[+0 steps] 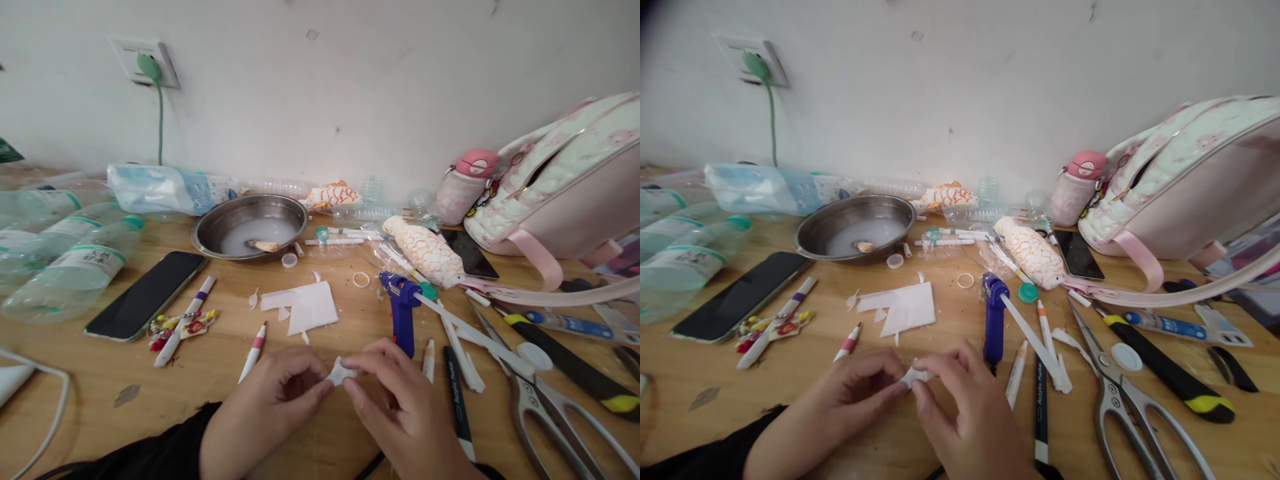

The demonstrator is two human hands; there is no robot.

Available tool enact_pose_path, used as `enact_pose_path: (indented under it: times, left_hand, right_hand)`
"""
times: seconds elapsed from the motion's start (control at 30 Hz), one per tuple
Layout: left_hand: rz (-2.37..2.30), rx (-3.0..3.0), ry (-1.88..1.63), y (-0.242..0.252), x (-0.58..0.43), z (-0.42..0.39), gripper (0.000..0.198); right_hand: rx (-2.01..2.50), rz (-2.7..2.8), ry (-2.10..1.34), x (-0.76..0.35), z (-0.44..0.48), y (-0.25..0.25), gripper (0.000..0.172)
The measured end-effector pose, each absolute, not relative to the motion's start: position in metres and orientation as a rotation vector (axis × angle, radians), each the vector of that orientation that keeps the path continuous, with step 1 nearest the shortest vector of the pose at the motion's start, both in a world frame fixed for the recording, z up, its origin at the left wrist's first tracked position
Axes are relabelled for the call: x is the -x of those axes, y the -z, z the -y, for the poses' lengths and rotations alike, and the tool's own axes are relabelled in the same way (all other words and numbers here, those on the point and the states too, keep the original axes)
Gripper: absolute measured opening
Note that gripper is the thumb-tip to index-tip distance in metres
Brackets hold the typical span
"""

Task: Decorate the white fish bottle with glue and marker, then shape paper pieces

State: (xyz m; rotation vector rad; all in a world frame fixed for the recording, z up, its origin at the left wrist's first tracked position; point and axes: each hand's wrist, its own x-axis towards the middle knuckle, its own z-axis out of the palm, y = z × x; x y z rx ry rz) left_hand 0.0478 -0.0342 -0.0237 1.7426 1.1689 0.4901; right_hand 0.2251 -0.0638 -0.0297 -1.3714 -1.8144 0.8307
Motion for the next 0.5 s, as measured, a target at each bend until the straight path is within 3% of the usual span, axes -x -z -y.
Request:
enact_pose_path:
  times: [0.5]
  left_hand:
    - [-1.147, -1.802, -0.508, 0.0251, -0.046, 0.0351, 0.019]
  right_hand:
    - [1.388, 1.84, -1.03, -0.2218, 0.0596, 0.0314, 0.014]
